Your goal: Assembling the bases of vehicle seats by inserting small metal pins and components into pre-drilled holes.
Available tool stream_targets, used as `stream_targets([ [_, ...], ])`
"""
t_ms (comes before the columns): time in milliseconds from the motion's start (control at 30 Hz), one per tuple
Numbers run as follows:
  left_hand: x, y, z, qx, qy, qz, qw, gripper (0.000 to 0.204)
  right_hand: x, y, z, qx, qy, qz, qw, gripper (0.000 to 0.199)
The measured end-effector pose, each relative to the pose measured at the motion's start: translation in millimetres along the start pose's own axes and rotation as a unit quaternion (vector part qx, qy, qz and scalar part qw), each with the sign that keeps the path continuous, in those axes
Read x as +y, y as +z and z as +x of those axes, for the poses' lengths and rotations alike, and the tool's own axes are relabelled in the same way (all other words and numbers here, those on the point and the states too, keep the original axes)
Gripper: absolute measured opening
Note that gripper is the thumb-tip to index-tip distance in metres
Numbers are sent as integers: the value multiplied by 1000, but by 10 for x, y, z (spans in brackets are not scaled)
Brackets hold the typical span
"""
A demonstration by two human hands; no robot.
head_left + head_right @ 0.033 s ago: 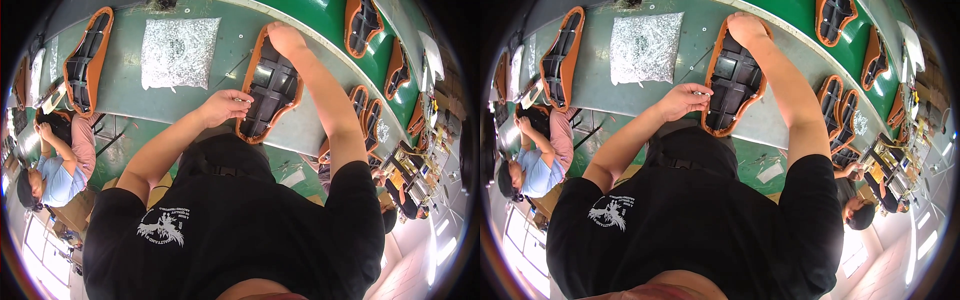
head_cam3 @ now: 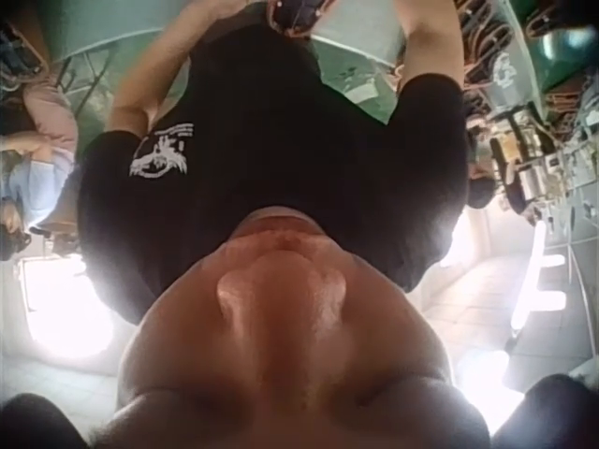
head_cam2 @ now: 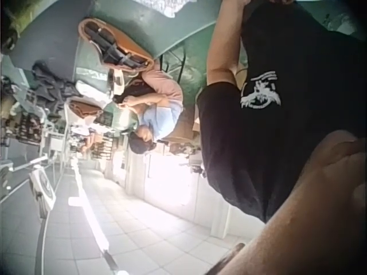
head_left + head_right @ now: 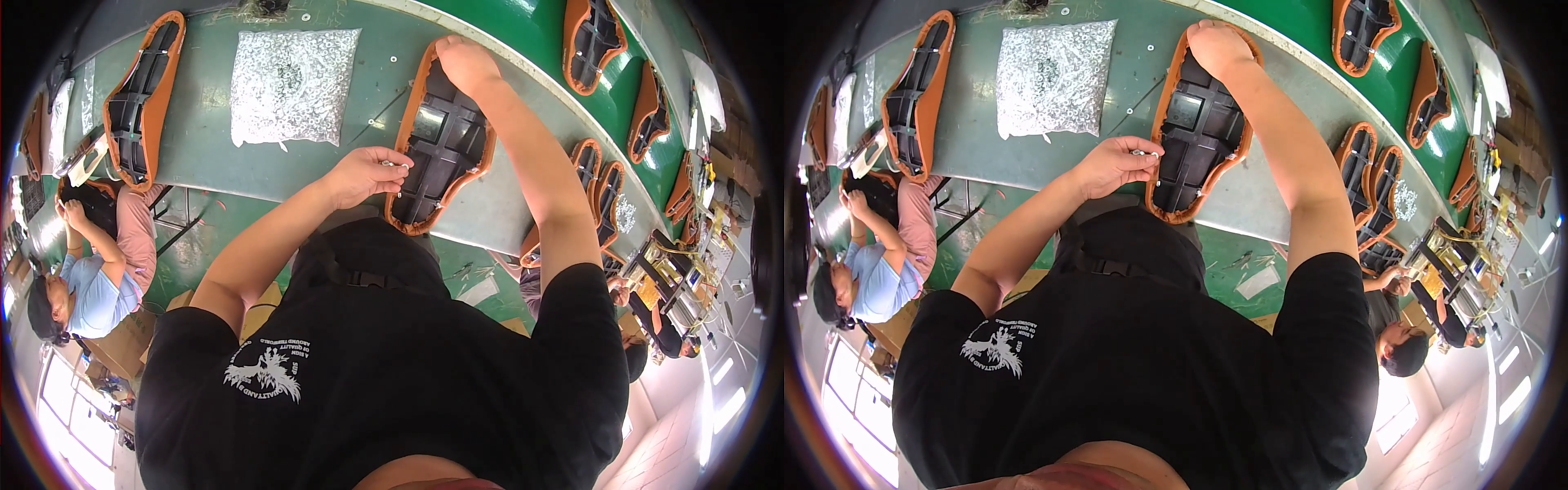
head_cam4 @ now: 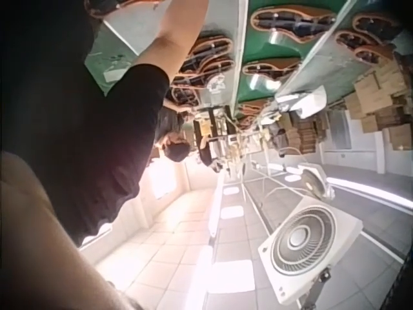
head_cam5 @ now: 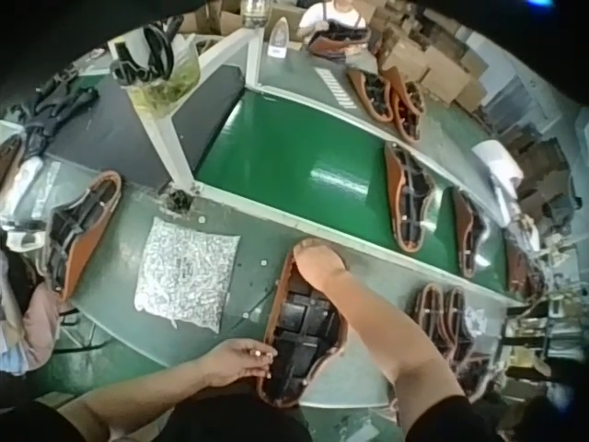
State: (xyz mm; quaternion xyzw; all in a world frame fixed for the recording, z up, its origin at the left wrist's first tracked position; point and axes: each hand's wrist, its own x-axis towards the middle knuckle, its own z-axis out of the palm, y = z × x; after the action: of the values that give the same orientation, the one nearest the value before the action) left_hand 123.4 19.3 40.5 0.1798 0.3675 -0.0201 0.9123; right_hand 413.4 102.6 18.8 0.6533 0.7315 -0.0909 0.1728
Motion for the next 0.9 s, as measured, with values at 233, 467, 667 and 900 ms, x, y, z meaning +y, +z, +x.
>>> stream_targets([
  [233, -30, -76, -16, 7, 0, -11, 1000, 23, 162, 114, -24, 38, -26, 56, 997, 25],
  [467, 23, -21, -11, 36, -6, 26, 999, 28, 13, 48, 26, 6, 12, -6, 1000, 25],
  [667, 18, -11, 8, 34, -3, 30, 999, 28, 126, 21, -16, -1, -25, 80, 997, 23],
  [900, -11, -31, 6, 34, -9, 43, 998, 26, 182, 87, -94, 18, -40, 104, 994, 20],
])
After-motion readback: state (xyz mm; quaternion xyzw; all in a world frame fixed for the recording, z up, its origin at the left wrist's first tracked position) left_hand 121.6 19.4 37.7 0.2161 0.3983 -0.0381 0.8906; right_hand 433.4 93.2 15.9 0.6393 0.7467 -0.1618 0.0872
